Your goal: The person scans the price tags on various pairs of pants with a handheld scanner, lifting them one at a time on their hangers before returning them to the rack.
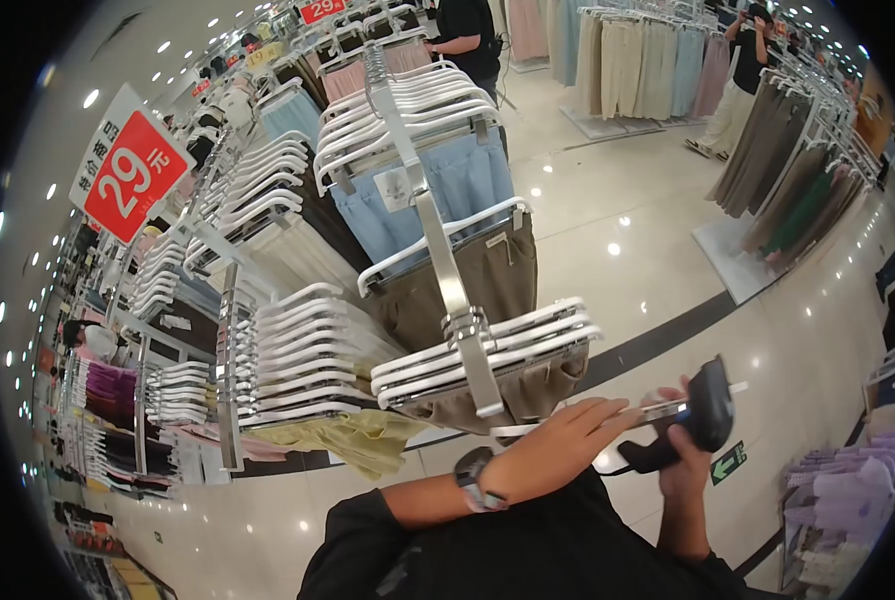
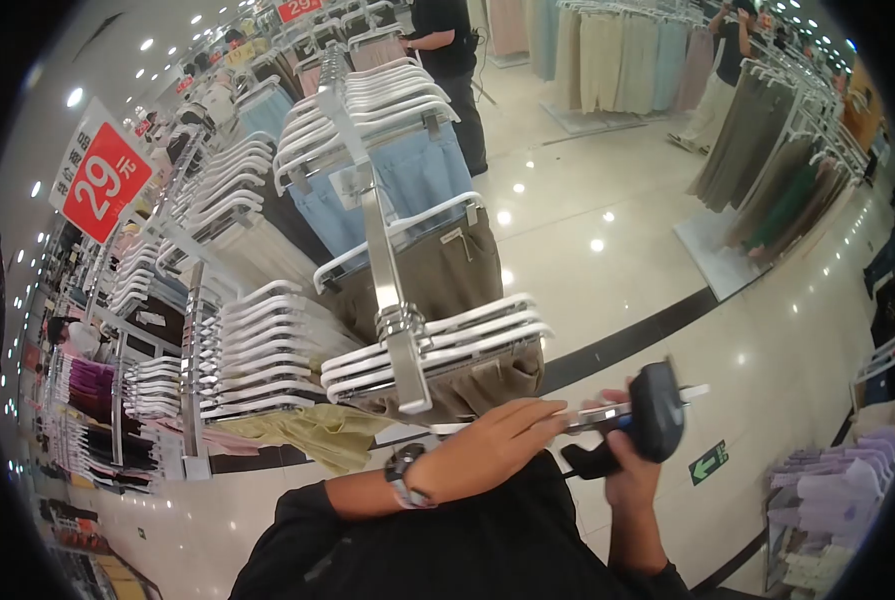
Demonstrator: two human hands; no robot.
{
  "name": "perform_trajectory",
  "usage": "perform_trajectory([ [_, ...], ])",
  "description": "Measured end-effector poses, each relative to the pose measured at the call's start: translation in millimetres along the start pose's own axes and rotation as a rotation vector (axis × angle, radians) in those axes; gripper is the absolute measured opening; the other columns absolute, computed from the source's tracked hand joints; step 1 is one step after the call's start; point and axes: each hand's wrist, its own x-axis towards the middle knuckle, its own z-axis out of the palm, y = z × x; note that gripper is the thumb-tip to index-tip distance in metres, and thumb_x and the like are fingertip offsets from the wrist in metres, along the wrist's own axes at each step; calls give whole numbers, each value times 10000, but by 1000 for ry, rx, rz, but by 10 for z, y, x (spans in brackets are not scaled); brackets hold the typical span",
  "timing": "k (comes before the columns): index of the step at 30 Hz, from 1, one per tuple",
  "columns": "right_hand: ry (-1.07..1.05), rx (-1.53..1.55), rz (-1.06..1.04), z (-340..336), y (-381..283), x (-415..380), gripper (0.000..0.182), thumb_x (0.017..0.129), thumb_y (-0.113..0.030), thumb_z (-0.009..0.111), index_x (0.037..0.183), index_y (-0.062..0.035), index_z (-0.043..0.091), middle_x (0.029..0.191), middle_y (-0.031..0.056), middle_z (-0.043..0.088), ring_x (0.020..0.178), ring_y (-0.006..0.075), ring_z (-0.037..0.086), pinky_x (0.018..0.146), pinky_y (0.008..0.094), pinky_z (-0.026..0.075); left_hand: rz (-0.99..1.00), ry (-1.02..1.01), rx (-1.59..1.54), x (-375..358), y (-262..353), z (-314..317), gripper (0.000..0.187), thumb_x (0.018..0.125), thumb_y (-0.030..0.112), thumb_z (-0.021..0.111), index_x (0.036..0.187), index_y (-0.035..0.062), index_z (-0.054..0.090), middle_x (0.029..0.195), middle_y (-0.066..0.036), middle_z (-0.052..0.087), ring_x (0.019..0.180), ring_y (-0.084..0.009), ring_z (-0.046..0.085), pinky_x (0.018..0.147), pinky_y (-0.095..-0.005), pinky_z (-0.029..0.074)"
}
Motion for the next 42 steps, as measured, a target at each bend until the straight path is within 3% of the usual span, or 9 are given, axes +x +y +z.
perform_trajectory([
  [1,29,-21,-28,-92,-69,142,747,803,-78,656,1458,25,311,1278,205,515,1153,363,572,1075,479,410,13,-87,-38,26,-37,-148,470,865,44,620,1321,11,515,1389,-178,485,1272,-316,491,1052,-402,415],
  [4,118,-124,-128,-364,-383,603,744,813,-68,651,1460,39,300,1322,204,499,1160,360,567,1031,476,460,-29,-134,-320,-144,-187,-564,458,880,15,605,1331,39,530,1400,-141,490,1284,-311,482,1039,-391,423],
  [8,211,-216,-221,-611,-756,1277,648,855,-25,606,1442,45,340,1382,172,499,1124,327,606,976,409,496,-156,-236,-710,-583,-216,-1121,365,883,40,658,1246,46,622,1228,-130,651,1110,-321,630,936,-369,505],
  [13,115,-189,-264,-641,-823,2144,495,885,1,600,1354,25,445,1245,182,576,1132,340,608,989,426,489,-543,286,-399,-1023,-355,-1346,244,876,4,634,1117,-1,673,1116,-157,691,1040,-260,668,872,-319,518],
  [19,-78,-252,-169,33,-436,2692,475,842,33,633,1303,3,523,1187,124,613,1004,194,618,872,327,538,-929,524,-113,-956,-944,-1129,218,895,43,616,1104,0,661,1073,-115,691,961,-224,664,873,-303,506],
  [26,-380,-346,24,826,-103,2929,452,833,31,631,1276,-10,552,1180,114,634,926,168,639,827,314,538,-810,297,40,-583,-1454,-1232,322,905,97,630,1221,44,610,1204,-90,640,1053,-212,626,893,-306,487],
  [31,-476,-293,163,1339,248,2925,411,825,19,670,1227,-16,592,1109,81,663,867,133,634,752,273,525,-570,153,-186,-225,-1767,-1098,480,899,214,684,1324,51,532,1263,-158,596,1120,-239,587,964,-339,451],
  [35,-501,-252,185,1539,472,2810,353,822,8,696,1167,-16,625,1030,46,671,851,121,628,759,273,507,-589,121,-395,-47,-1852,-970,533,910,241,678,1366,30,500,1330,-135,562,1242,-238,527,1054,-352,396],
  [42,-648,-330,188,1501,685,2666,307,830,-23,709,1127,-7,631,932,43,682,810,126,638,769,277,507,-716,195,-322,-216,-2108,-987,271,949,159,617,1166,-2,622,1009,-88,667,916,-135,592,853,-290,480],
])
